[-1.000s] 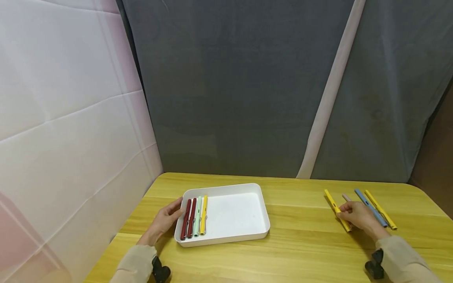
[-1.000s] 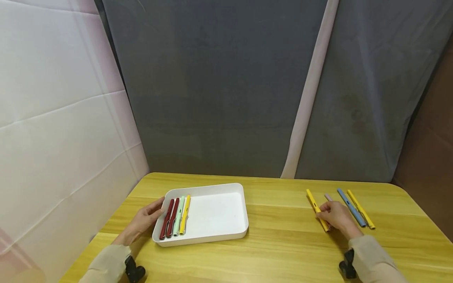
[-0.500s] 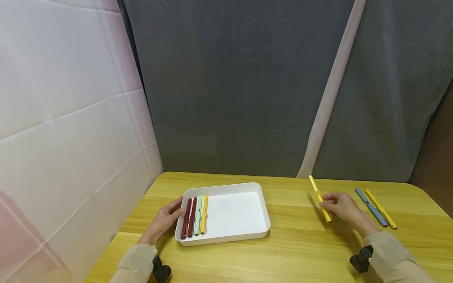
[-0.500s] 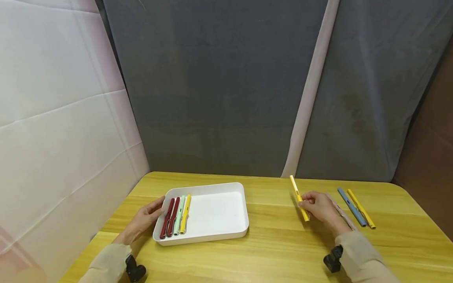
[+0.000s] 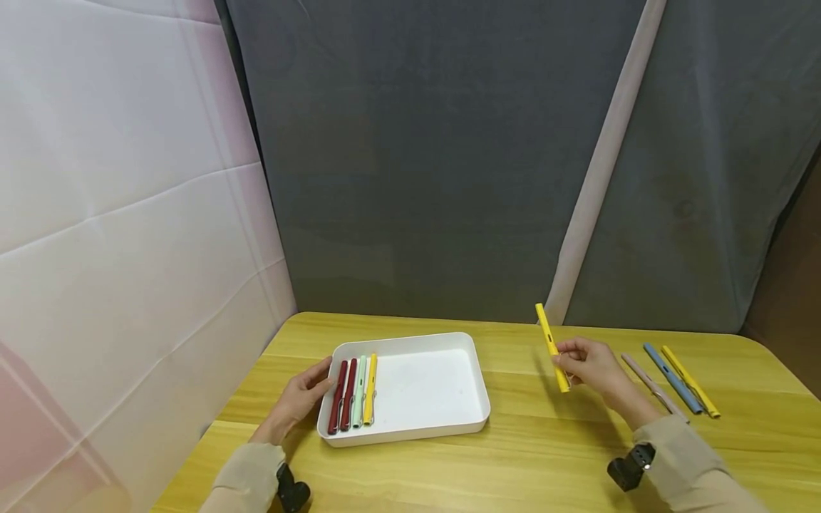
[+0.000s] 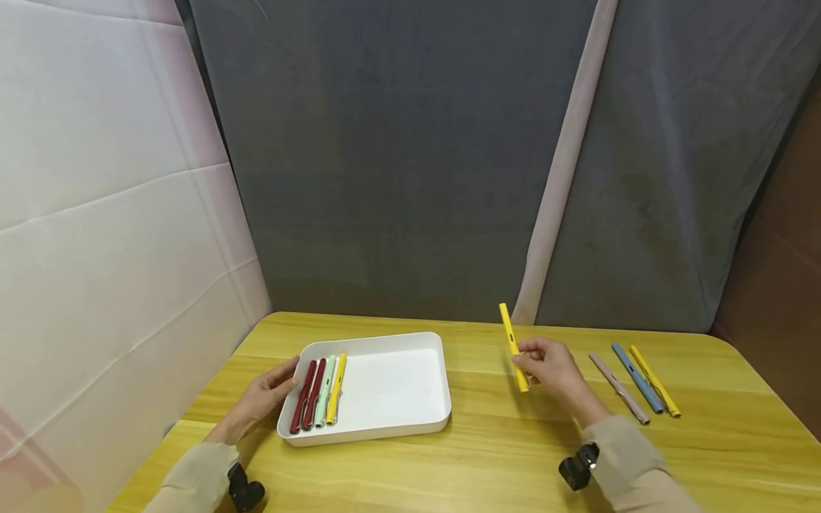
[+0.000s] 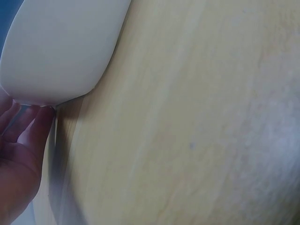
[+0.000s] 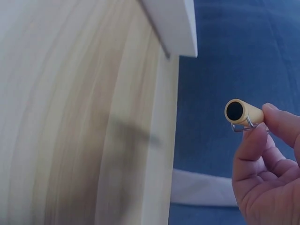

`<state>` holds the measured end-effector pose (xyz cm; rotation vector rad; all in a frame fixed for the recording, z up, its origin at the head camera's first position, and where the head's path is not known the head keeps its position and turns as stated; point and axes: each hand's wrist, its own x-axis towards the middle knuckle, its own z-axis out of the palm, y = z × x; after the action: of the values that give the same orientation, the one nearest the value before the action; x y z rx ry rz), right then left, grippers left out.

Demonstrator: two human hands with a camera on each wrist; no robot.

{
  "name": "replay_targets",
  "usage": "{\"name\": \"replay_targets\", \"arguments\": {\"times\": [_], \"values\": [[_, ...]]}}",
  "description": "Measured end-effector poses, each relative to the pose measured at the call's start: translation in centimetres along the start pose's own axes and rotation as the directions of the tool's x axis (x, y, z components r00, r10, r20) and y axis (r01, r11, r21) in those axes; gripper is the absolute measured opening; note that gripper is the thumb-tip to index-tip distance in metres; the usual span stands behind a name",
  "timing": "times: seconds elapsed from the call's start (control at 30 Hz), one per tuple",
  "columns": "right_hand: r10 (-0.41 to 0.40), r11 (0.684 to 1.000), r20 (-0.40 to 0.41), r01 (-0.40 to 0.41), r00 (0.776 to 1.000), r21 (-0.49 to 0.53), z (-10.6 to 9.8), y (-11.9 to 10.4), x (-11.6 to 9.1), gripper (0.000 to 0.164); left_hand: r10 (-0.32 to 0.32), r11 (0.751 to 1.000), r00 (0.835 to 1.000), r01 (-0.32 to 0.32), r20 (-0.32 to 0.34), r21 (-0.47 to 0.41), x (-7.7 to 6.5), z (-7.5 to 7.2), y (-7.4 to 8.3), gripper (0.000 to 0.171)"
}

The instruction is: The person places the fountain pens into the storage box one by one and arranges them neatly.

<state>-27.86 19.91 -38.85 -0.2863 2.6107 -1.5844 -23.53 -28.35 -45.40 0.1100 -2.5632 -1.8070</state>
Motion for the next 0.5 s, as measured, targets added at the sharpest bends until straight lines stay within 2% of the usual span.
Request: {"name": "replay_targets", "arguments": {"times": [0.27,0.5], "values": [[-0.006,0.993,-0.001,0.006,1.0,0.117,1.7,-1.4,0.6,0.037,-0.013,1.0,1.0,0.013,-0.004,0.006,-0.1,0.1,0.0,0.053],[-0.009,0.983,-0.013,0.011,1.0,0.181,3.4,-2.6,1.1,0.037,-0.024,1.0,1.0,0.024,-0.001,0.005,-0.1,0.0,0.0,0.055]]}}
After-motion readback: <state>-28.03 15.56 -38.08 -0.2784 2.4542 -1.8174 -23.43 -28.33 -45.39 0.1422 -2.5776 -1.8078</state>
